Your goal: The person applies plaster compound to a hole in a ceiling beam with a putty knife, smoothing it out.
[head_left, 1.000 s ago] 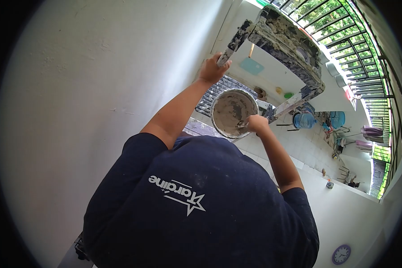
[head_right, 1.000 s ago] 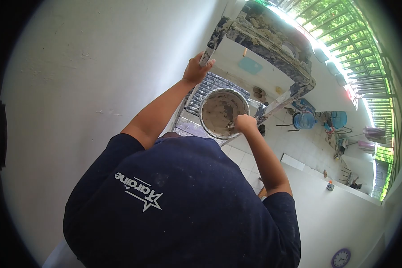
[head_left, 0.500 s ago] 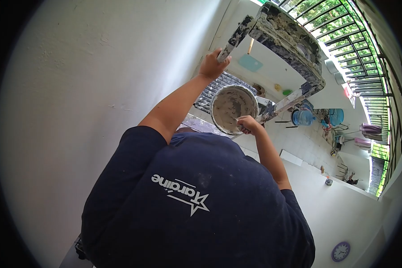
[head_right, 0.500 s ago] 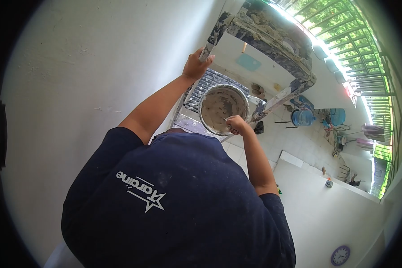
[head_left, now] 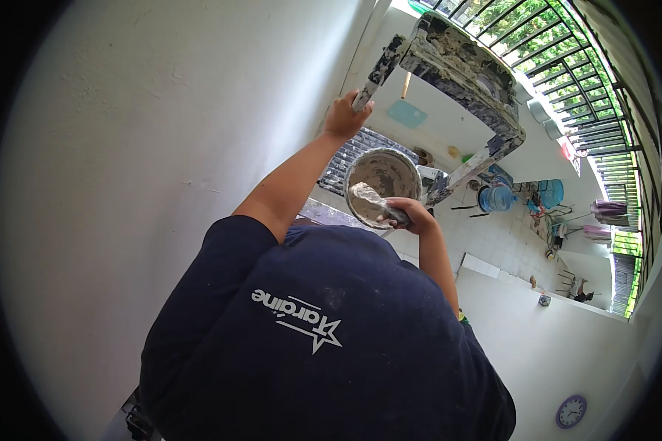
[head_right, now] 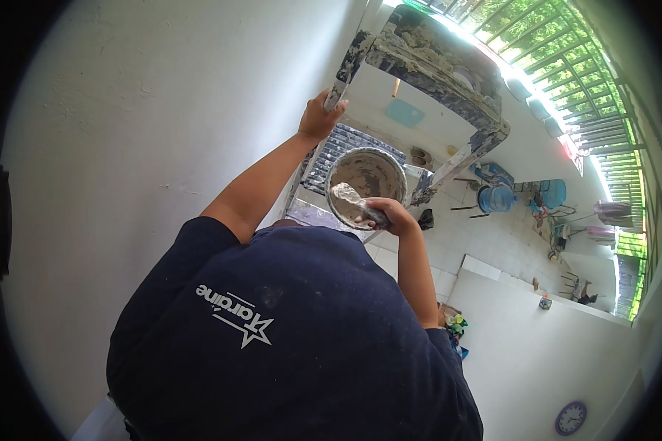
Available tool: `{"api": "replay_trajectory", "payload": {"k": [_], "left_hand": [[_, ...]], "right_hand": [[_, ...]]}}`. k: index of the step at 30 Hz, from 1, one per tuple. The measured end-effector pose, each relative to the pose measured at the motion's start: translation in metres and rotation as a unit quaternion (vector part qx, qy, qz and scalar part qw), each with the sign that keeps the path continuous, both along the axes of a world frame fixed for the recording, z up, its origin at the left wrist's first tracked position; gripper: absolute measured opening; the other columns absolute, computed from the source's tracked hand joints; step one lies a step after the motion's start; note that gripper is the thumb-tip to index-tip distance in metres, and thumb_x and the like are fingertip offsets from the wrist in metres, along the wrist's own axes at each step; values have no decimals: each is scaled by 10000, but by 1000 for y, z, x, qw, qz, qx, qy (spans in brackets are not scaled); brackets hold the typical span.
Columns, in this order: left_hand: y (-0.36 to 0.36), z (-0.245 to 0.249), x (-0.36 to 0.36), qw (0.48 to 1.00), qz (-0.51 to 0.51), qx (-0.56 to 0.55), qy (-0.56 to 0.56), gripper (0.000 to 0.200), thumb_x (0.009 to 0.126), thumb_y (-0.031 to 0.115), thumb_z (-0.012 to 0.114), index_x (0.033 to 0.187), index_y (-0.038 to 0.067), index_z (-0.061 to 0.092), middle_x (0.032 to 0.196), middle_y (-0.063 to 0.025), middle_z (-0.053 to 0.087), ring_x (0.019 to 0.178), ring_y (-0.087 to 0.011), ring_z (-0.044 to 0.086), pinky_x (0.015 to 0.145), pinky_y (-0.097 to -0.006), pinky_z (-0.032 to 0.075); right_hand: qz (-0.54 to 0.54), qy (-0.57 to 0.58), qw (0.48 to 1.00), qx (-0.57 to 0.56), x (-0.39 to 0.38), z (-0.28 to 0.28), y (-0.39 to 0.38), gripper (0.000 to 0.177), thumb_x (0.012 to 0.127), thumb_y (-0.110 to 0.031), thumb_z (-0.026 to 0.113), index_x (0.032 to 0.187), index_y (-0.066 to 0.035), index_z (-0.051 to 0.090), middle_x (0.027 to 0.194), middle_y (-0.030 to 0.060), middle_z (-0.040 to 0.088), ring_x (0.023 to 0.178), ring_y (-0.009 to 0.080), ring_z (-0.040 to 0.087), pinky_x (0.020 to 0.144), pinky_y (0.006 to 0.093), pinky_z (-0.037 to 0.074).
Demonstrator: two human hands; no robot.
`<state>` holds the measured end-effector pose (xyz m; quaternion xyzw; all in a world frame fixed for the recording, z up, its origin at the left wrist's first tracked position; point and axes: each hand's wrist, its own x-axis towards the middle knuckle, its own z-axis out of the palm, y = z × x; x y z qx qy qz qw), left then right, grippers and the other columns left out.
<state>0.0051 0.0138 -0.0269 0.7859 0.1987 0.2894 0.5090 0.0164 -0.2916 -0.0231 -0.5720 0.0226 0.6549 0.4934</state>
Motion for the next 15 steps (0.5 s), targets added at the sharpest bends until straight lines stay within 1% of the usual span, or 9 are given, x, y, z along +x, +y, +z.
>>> {"api": "replay_trajectory", "payload": {"k": [2, 5, 7, 8, 9, 11, 12, 14, 15], "left_hand": [[0, -3, 2, 1000, 4, 10, -18, 446, 870, 409, 671, 1063, 8, 651, 787, -244, 688, 817, -444, 682, 721, -494, 544], [-4, 10, -5, 999, -9, -15, -43, 406, 882, 382, 669, 1045, 10, 647, 771, -233, 684, 797, -446, 680, 699, -491, 537], [-9, 19, -10, 997, 26, 29, -61, 378, 888, 362, 671, 1030, 13, 642, 763, -224, 680, 785, -445, 678, 676, -484, 527], [-8, 16, -8, 998, 11, -6, -69, 377, 886, 361, 680, 1030, 15, 641, 761, -225, 674, 781, -451, 672, 659, -476, 518], [-7, 7, -5, 995, -4, -16, -102, 362, 892, 349, 679, 1025, 15, 638, 737, -203, 668, 734, -401, 682, 638, -455, 514], [-3, -9, 3, 989, -22, -12, -144, 316, 903, 308, 677, 1013, 15, 634, 694, -142, 660, 639, -271, 672, 599, -405, 505], [-6, 0, -1, 990, -26, -36, -133, 289, 903, 280, 676, 1006, 13, 635, 703, -122, 665, 640, -246, 660, 607, -392, 505], [-13, 11, -2, 988, -3, -12, -152, 261, 901, 248, 670, 974, 1, 633, 733, -142, 683, 677, -215, 667, 631, -388, 511], [-13, 16, -5, 992, -2, 12, -124, 259, 898, 233, 668, 983, -10, 634, 743, -150, 692, 691, -229, 682, 642, -392, 513]], "right_hand": [[-61, 11, 994, 90, -1, 5, -30, 437, 994, -225, 527, 1335, 48, 509, 817, 115, 687, 530, 112, 566, 475, 235, 451], [-144, 40, 975, 167, -9, 16, -71, 463, 1014, -251, 504, 1398, 6, 471, 874, 142, 674, 499, 108, 512, 461, 227, 414], [-173, 18, 968, 182, -17, 26, -101, 478, 1015, -283, 507, 1399, -1, 470, 860, 144, 680, 444, 102, 473, 431, 217, 388], [-187, 13, 962, 200, -22, 34, -114, 493, 1006, -326, 524, 1361, 17, 513, 847, 140, 687, 466, 90, 496, 432, 197, 395], [-200, -47, 951, 230, -31, 43, -124, 535, 983, -369, 559, 1337, 31, 531, 836, 144, 690, 459, 76, 477, 419, 189, 371], [-198, -70, 937, 281, -39, 71, -132, 609, 894, -233, 701, 1371, 87, 499, 929, 132, 679, 474, 63, 458, 427, 188, 354], [-217, -70, 931, 286, -44, 83, -136, 652, 847, -138, 741, 1396, 96, 477, 936, 116, 657, 494, 65, 472, 438, 189, 363], [-235, -166, 923, 255, -53, 115, -138, 649, 827, -86, 750, 1393, 89, 486, 903, 104, 643, 524, 79, 488, 463, 199, 382], [-251, -181, 906, 288, -58, 132, -134, 671, 822, -83, 745, 1409, 82, 465, 860, 91, 621, 538, 92, 483, 466, 225, 376]]}}
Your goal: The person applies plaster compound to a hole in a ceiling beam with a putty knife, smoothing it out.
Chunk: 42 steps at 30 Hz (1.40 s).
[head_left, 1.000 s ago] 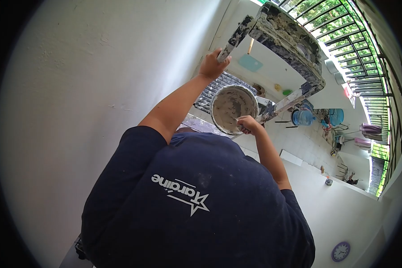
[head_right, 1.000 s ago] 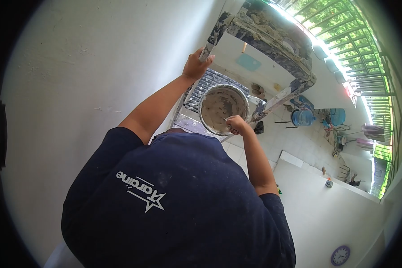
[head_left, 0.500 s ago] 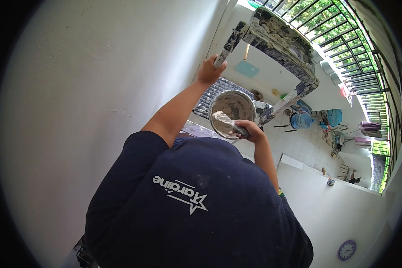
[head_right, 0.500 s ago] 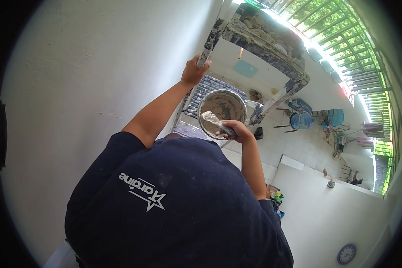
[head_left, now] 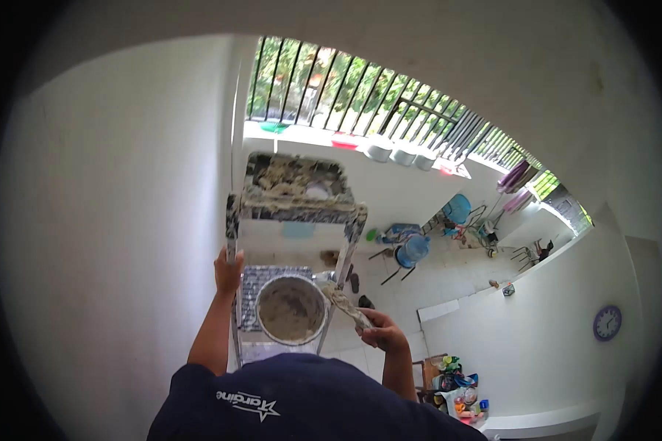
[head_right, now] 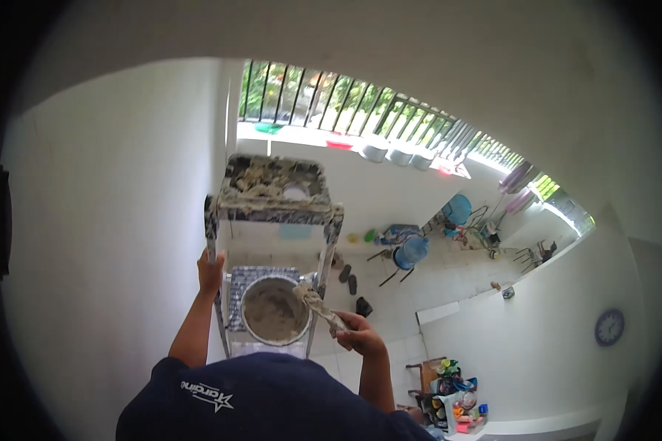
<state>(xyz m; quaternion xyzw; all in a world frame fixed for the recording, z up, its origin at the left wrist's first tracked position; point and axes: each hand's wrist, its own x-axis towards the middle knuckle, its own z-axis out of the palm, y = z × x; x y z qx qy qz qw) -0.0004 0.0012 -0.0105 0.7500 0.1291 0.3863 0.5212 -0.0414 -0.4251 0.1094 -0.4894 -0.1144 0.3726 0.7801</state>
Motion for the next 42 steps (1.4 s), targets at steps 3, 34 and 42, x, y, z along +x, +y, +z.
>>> {"api": "replay_trajectory", "payload": {"k": [3, 34, 42], "left_hand": [[1, -2, 1, 999, -18, -36, -6, 256, 894, 202, 672, 1005, -23, 623, 787, -148, 691, 711, -204, 646, 661, -387, 500], [3, 0, -3, 999, -34, -33, -3, 182, 877, 170, 657, 867, 8, 573, 636, -51, 562, 596, -126, 512, 565, -349, 445], [-4, 10, -2, 999, -28, -34, -32, 185, 883, 150, 645, 833, 12, 533, 628, -57, 546, 599, -116, 494, 562, -345, 434]], "right_hand": [[-45, -36, 986, 158, -3, 12, 6, 716, 800, -60, 696, 1441, 70, 407, 844, 113, 605, 515, 117, 472, 462, 255, 341], [-666, -677, 176, -259, 150, 415, -10, 404, 1055, -334, 492, 1284, -30, 629, 1115, 180, 665, 1021, 315, 634, 889, 420, 498], [-643, -692, 126, -303, 150, 419, -10, 344, 1041, -271, 515, 1231, -22, 658, 952, 169, 692, 792, 329, 661, 758, 451, 536]]}}
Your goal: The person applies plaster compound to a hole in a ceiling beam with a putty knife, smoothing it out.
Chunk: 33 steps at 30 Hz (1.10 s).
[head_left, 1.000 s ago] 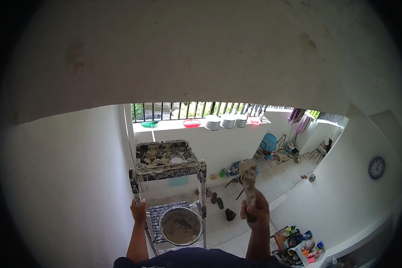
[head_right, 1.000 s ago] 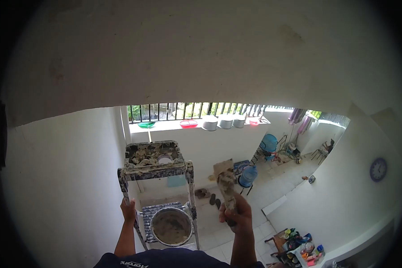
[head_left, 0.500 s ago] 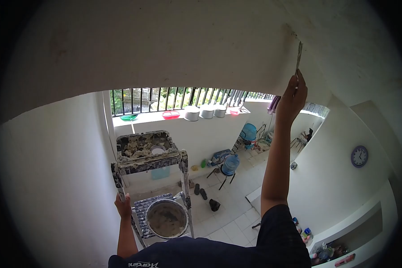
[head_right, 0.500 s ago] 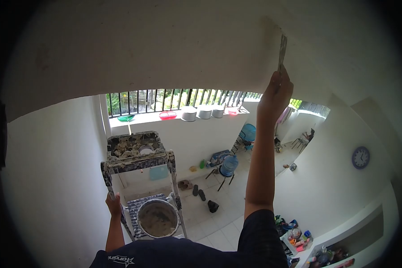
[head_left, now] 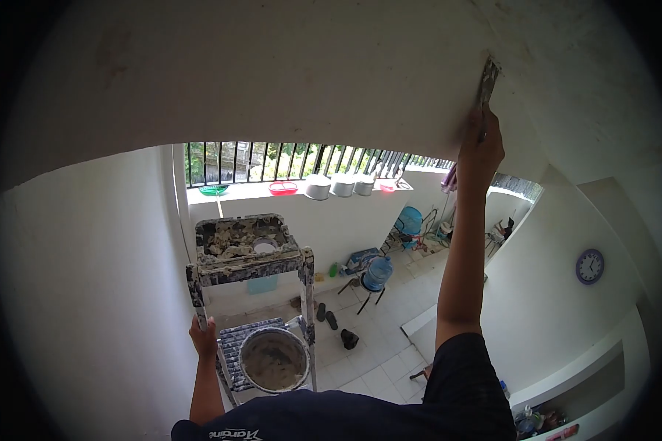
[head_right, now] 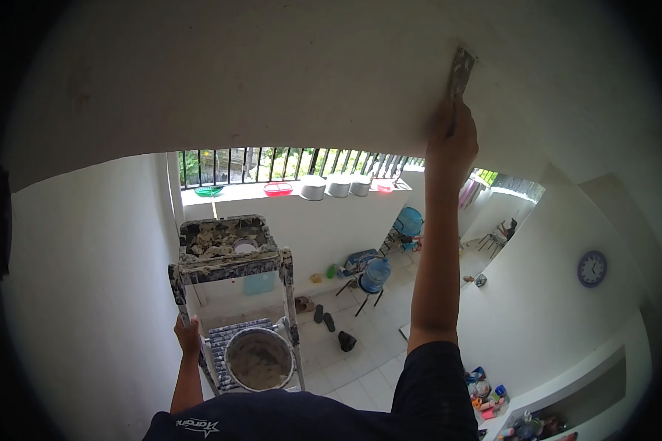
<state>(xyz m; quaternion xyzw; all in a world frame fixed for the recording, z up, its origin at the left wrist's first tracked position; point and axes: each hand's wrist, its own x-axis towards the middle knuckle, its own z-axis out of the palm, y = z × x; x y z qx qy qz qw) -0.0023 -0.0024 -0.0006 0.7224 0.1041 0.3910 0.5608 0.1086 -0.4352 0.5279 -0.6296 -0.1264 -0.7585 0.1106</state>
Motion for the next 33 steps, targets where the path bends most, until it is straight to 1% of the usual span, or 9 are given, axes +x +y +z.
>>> {"api": "replay_trajectory", "payload": {"k": [3, 7, 10, 13, 16, 20, 24, 29, 33], "left_hand": [[6, -8, -1, 1000, -9, 2, 10, 197, 883, 156, 648, 831, 10, 526, 615, -60, 540, 585, -119, 494, 546, -350, 428], [7, -12, 3, 1000, -11, -5, 5, 202, 882, 161, 649, 834, 12, 521, 586, -56, 508, 556, -122, 465, 520, -353, 411], [12, -21, 4, 1000, -14, -8, 23, 199, 887, 164, 643, 840, 12, 523, 593, -53, 510, 556, -124, 462, 522, -351, 408], [9, -18, 4, 1000, -19, -3, 4, 181, 895, 158, 635, 866, 7, 539, 620, -48, 535, 576, -118, 475, 539, -347, 415], [3, -5, 0, 999, 10, 30, -26, 188, 906, 169, 634, 883, 4, 546, 631, -43, 544, 590, -112, 482, 549, -342, 419], [9, -10, -1, 999, -32, 4, 3, 202, 918, 186, 639, 886, 7, 550, 645, -39, 560, 608, -108, 505, 566, -332, 433], [9, -16, 2, 999, -29, -16, 0, 196, 915, 176, 637, 865, 13, 539, 639, -35, 547, 601, -105, 486, 556, -333, 420], [12, -21, 4, 999, -40, -24, 18, 173, 908, 156, 630, 865, 15, 539, 638, -30, 527, 610, -99, 469, 561, -333, 420], [9, -16, 2, 999, -29, -15, 5, 161, 907, 151, 629, 888, 12, 551, 655, -35, 533, 629, -103, 479, 578, -332, 434]], "right_hand": [[42, 86, 995, 26, -23, -5, -6, 371, 1026, -347, 567, 1243, -65, 671, 908, 137, 712, 782, 229, 674, 768, 362, 531], [-5, 220, 974, 60, -77, -1, -19, 350, 1018, -343, 585, 1226, -85, 699, 719, 40, 607, 648, 96, 530, 620, 287, 450], [-1, 271, 958, 97, -103, 1, -35, 379, 1001, -377, 606, 1225, -91, 712, 889, 95, 725, 703, 125, 607, 680, 287, 492], [22, 235, 963, 133, -101, 3, -39, 404, 994, -394, 612, 1238, -87, 708, 1004, 128, 745, 784, 152, 655, 746, 293, 510], [31, 212, 967, 136, -86, 14, -36, 418, 994, -398, 612, 1247, -77, 700, 1036, 143, 740, 853, 177, 675, 800, 314, 514], [12, 140, 987, 73, -54, 21, -39, 360, 1008, -331, 601, 1208, -51, 708, 1047, 165, 728, 901, 223, 691, 839, 348, 517], [57, 152, 982, 96, -39, 21, -25, 348, 1012, -287, 591, 1230, -32, 683, 1063, 186, 723, 981, 292, 707, 871, 374, 525], [31, 66, 997, 13, -8, 6, -21, 350, 1023, -248, 562, 1210, 29, 667, 1100, 206, 715, 938, 321, 717, 846, 388, 548], [40, 132, 990, 21, -28, -7, -26, 345, 1020, -252, 578, 1212, 20, 670, 1040, 183, 722, 856, 273, 711, 772, 356, 549]]}}
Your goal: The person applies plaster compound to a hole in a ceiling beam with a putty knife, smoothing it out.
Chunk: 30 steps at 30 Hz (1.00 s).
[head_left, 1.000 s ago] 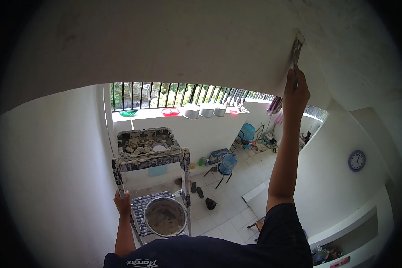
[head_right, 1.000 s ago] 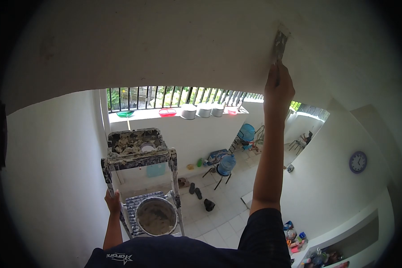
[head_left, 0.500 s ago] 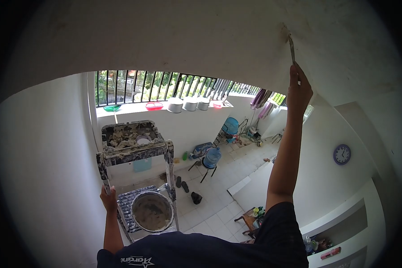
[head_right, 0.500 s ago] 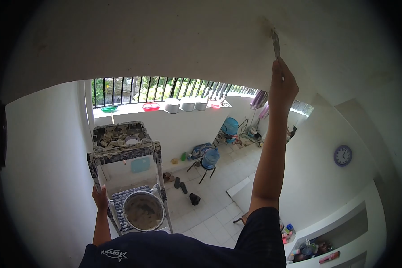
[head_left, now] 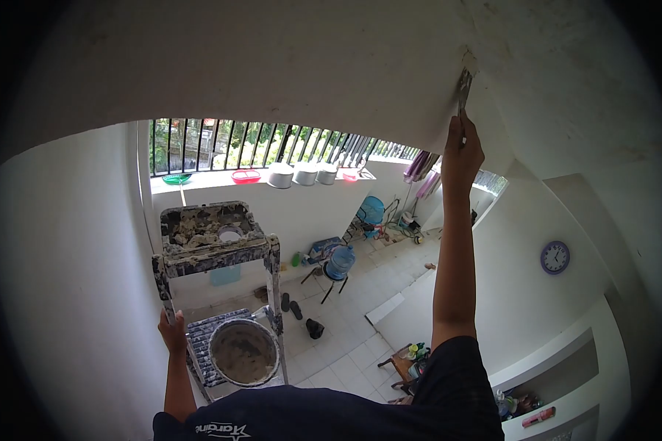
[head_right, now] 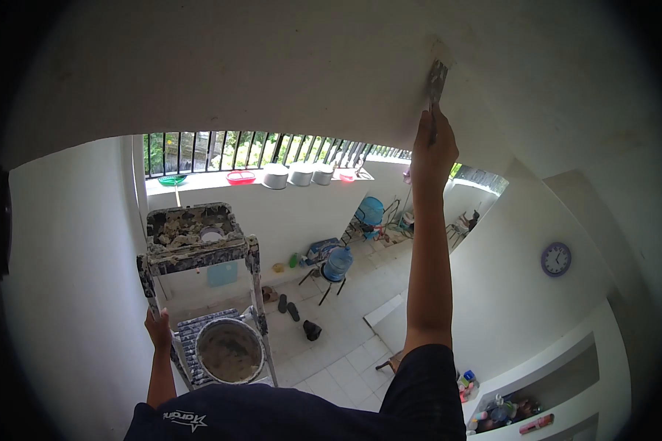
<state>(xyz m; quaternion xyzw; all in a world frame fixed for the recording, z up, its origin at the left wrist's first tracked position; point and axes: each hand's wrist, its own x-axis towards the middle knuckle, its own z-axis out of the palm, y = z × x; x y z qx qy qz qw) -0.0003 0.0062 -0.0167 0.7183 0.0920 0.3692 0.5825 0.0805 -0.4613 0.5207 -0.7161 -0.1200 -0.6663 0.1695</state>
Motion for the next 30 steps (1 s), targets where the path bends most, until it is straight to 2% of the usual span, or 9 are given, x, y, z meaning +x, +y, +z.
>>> {"api": "replay_trajectory", "payload": {"k": [2, 5, 8, 12, 16, 19, 22, 25, 30], "left_hand": [[2, -5, 2, 1000, 1, 5, -11, 164, 907, 153, 630, 900, 8, 555, 664, -40, 538, 634, -107, 482, 584, -332, 437], [6, -3, -3, 998, -13, 27, 48, 320, 901, 177, 651, 1132, -42, 619, 896, -127, 683, 794, -226, 627, 781, -383, 507], [0, 2, 0, 999, 5, 22, -28, 189, 910, 165, 635, 930, -8, 562, 670, -61, 543, 630, -124, 477, 594, -342, 439], [7, -13, 4, 1000, -5, 17, -10, 191, 906, 167, 638, 927, -7, 563, 662, -61, 536, 623, -126, 465, 584, -344, 429], [2, -3, 0, 1000, 6, 17, -1, 184, 901, 162, 640, 914, -3, 559, 656, -52, 529, 620, -120, 459, 576, -339, 422], [2, -3, 2, 1000, 7, 12, 5, 177, 899, 157, 641, 914, 0, 561, 656, -46, 530, 621, -114, 463, 576, -337, 425], [2, -3, 0, 1000, 7, 11, 10, 173, 900, 155, 639, 917, 1, 564, 660, -40, 537, 626, -109, 472, 579, -335, 433], [0, 3, 1, 1000, 9, 21, -11, 171, 904, 156, 640, 929, 2, 571, 671, -34, 549, 631, -107, 483, 584, -329, 440], [-1, 4, -2, 999, 17, 38, -7, 175, 913, 167, 642, 973, 8, 599, 704, -42, 593, 651, -109, 506, 609, -326, 457]], "right_hand": [[-12, 30, 999, -4, -18, -8, -9, 344, 1016, -259, 593, 1212, 12, 674, 999, 161, 726, 800, 231, 697, 727, 338, 542], [-13, 57, 998, 21, -38, -13, -18, 402, 1014, -349, 596, 1264, -46, 678, 910, 94, 722, 632, 95, 547, 611, 266, 458], [2, 24, 999, 34, -35, -4, -17, 406, 1016, -361, 590, 1261, -51, 680, 934, 107, 725, 684, 127, 595, 654, 295, 488], [-24, -39, 999, -30, -25, 16, 8, 338, 1010, -269, 602, 1197, -1, 686, 875, 133, 682, 761, 225, 643, 717, 356, 517], [-61, -81, 994, -32, 12, 15, 16, 387, 1032, -325, 558, 1252, -26, 667, 1006, 154, 722, 840, 223, 675, 745, 345, 522], [10, -84, 996, -19, 22, 9, 17, 397, 1032, -324, 560, 1254, -10, 661, 1033, 161, 726, 836, 208, 687, 729, 339, 529], [31, -3, 999, 8, 0, -3, 28, 394, 1034, -308, 560, 1255, 4, 654, 1031, 170, 727, 801, 188, 686, 698, 325, 530], [5, -39, 999, -37, -4, -20, 15, 387, 1032, -306, 570, 1253, 0, 655, 969, 164, 728, 758, 156, 674, 669, 302, 522], [30, -18, 998, 46, -32, -28, 17, 350, 1038, -258, 565, 1215, 30, 657, 788, 93, 672, 567, 116, 540, 521, 285, 422]]}}
